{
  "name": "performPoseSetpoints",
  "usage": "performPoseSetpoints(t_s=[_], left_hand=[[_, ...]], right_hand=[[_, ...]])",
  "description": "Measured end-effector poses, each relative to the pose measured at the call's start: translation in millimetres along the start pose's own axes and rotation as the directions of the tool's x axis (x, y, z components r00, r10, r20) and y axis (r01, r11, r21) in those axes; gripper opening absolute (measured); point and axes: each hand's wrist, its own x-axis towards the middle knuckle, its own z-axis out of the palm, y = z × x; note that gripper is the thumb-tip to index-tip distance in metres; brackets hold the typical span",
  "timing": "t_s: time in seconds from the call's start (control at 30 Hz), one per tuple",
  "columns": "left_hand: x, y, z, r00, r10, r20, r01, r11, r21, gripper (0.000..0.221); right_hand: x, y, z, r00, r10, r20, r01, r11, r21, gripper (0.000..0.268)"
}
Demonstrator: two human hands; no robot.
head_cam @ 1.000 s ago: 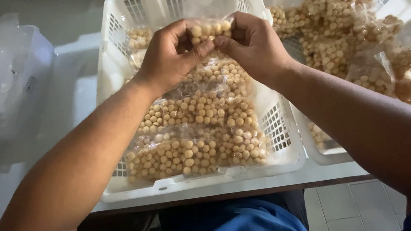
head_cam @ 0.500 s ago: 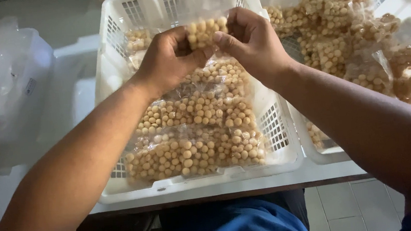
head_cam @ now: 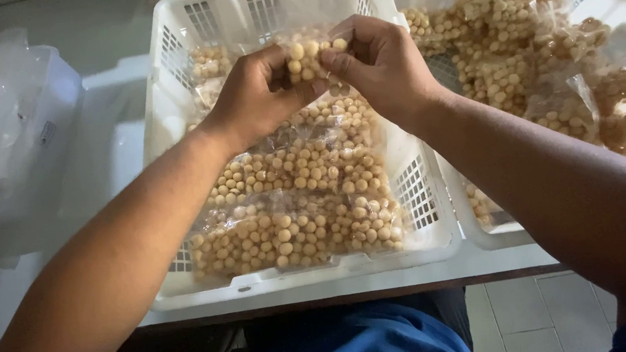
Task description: The person repeatedly picks up small transparent plastic bags filled with round beige food items from a white basket, adjusts the contents, and places them into a second basket. The process continues throughout the clip with no visible tool use.
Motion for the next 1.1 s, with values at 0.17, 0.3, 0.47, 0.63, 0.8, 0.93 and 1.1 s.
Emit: performPoseSetpoints(t_s=[0.17, 0.3, 0.47, 0.63, 0.8, 0.93, 1.1], left_hand=[[0.0, -10.4, -1.3, 0.999, 0.053, -0.001, -0.053, 0.999, -0.004, 0.029], [0.4, -8.4, -4.2, 0.998, 0.056, -0.040, -0.057, 0.998, -0.015, 0.034], [2.5, -15.0, -6.1, 0.982, 0.173, -0.078, -0.164, 0.980, 0.116, 0.029], [1.0, -6.8, -5.6, 0.990, 0.122, -0.067, -0.124, 0.992, -0.025, 0.030], [-1.0, 0.8, -9.1, 0.991, 0.128, -0.044, -0.130, 0.991, -0.033, 0.034], [-1.7, 10.4, -30.0, 0.980, 0.199, -0.017, -0.199, 0.979, 0.036, 0.018], [-42.4, 113.0, -60.5, 0.959, -0.284, -0.018, 0.238, 0.765, 0.599, 0.043]], right_hand=[[-1.8, -0.8, -2.0, 1.000, 0.000, -0.003, -0.001, 0.996, -0.086, 0.016], [-3.1, -8.1, 0.2, 0.999, 0.030, 0.031, -0.028, 0.997, -0.076, 0.028], [-1.1, -9.9, 2.5, 0.991, 0.098, 0.091, -0.090, 0.992, -0.091, 0.031], [0.1, -4.2, 1.9, 0.992, 0.090, 0.092, -0.093, 0.995, 0.037, 0.022], [-0.7, -5.9, 4.0, 0.990, 0.098, 0.101, -0.095, 0.995, -0.035, 0.017], [-2.3, -10.8, 3.3, 0.985, 0.126, 0.117, -0.114, 0.988, -0.104, 0.030], [-4.6, -28.0, -10.6, 0.987, -0.018, 0.159, 0.070, 0.942, -0.327, 0.037]])
